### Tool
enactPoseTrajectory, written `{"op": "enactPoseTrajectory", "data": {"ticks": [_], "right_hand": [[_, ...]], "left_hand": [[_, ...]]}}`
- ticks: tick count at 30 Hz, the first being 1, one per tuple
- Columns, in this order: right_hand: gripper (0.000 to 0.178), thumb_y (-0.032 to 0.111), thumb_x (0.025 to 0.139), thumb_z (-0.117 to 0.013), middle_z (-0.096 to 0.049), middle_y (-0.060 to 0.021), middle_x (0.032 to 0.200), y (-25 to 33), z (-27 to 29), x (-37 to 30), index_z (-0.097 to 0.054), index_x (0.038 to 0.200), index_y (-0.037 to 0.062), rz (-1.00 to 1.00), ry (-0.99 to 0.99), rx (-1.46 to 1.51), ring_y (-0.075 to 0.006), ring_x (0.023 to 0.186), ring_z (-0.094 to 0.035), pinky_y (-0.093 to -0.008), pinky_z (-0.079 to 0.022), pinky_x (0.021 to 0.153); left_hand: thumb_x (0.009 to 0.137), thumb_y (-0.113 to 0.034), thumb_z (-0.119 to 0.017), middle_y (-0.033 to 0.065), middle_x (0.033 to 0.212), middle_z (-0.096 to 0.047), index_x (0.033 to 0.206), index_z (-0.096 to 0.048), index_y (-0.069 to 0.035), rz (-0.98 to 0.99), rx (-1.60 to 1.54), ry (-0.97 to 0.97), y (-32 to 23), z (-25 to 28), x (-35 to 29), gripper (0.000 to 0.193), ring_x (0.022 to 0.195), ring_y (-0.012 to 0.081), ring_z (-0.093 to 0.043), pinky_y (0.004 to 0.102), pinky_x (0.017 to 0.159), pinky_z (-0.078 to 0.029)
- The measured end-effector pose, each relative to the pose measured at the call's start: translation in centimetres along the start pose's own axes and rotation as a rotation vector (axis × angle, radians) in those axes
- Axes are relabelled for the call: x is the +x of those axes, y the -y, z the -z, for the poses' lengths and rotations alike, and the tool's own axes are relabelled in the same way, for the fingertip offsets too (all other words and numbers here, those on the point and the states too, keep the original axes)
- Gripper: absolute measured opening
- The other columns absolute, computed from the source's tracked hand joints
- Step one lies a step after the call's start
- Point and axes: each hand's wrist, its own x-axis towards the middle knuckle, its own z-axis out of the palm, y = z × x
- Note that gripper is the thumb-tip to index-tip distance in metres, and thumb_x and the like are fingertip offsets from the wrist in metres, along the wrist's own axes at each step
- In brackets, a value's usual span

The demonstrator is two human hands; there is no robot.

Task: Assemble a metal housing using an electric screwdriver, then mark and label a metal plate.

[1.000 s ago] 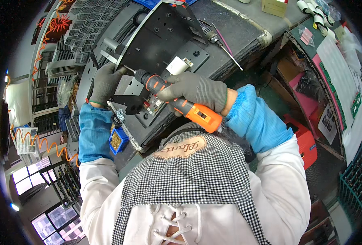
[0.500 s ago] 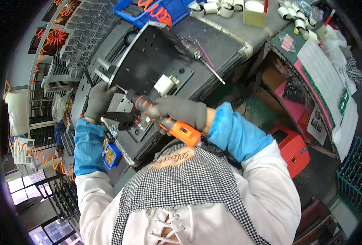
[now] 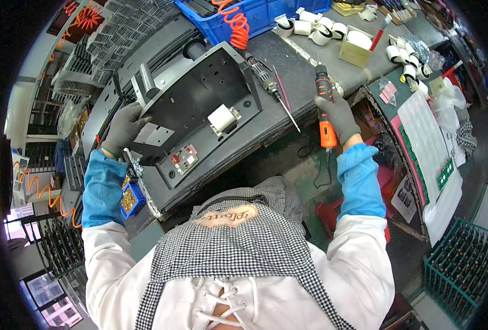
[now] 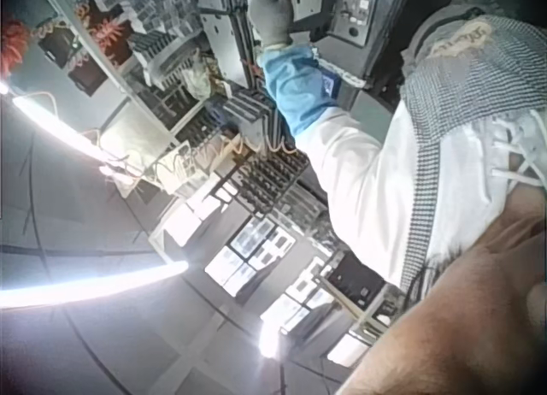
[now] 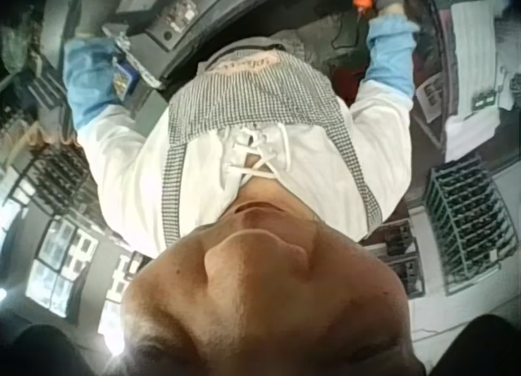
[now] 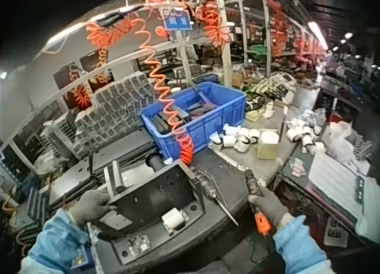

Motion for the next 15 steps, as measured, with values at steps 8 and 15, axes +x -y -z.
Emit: {"op": "enactPoseTrajectory", "data": {"ticks": [8,15], "right_hand": [[0.042,0.020,0.090,-0.070,-0.059,-0.0026,0.086,1.5,-5.1,5.8,-0.053,0.128,0.0107,0.048,0.032,0.217,-0.0137,0.068,-0.061,-0.0296,-0.053,0.057],[0.076,0.022,0.094,-0.061,-0.048,-0.0209,0.146,7.1,-3.4,3.5,-0.026,0.160,0.0081,0.464,0.574,0.763,-0.0312,0.113,-0.060,-0.0441,-0.053,0.098]], "left_hand": [[0.086,-0.030,-0.075,0.0155,0.088,-0.065,0.092,-0.068,-0.006,0.000,-0.071,-0.060,-0.4,0.2,-1.9,0.026,0.083,0.0365,-0.064,0.0465,0.072,-0.049],[0.089,-0.044,-0.071,0.0110,0.110,-0.071,0.123,-0.069,-0.006,0.285,-0.524,-0.082,0.5,3.0,-6.3,0.051,0.103,0.0252,-0.066,0.0370,0.090,-0.052]]}}
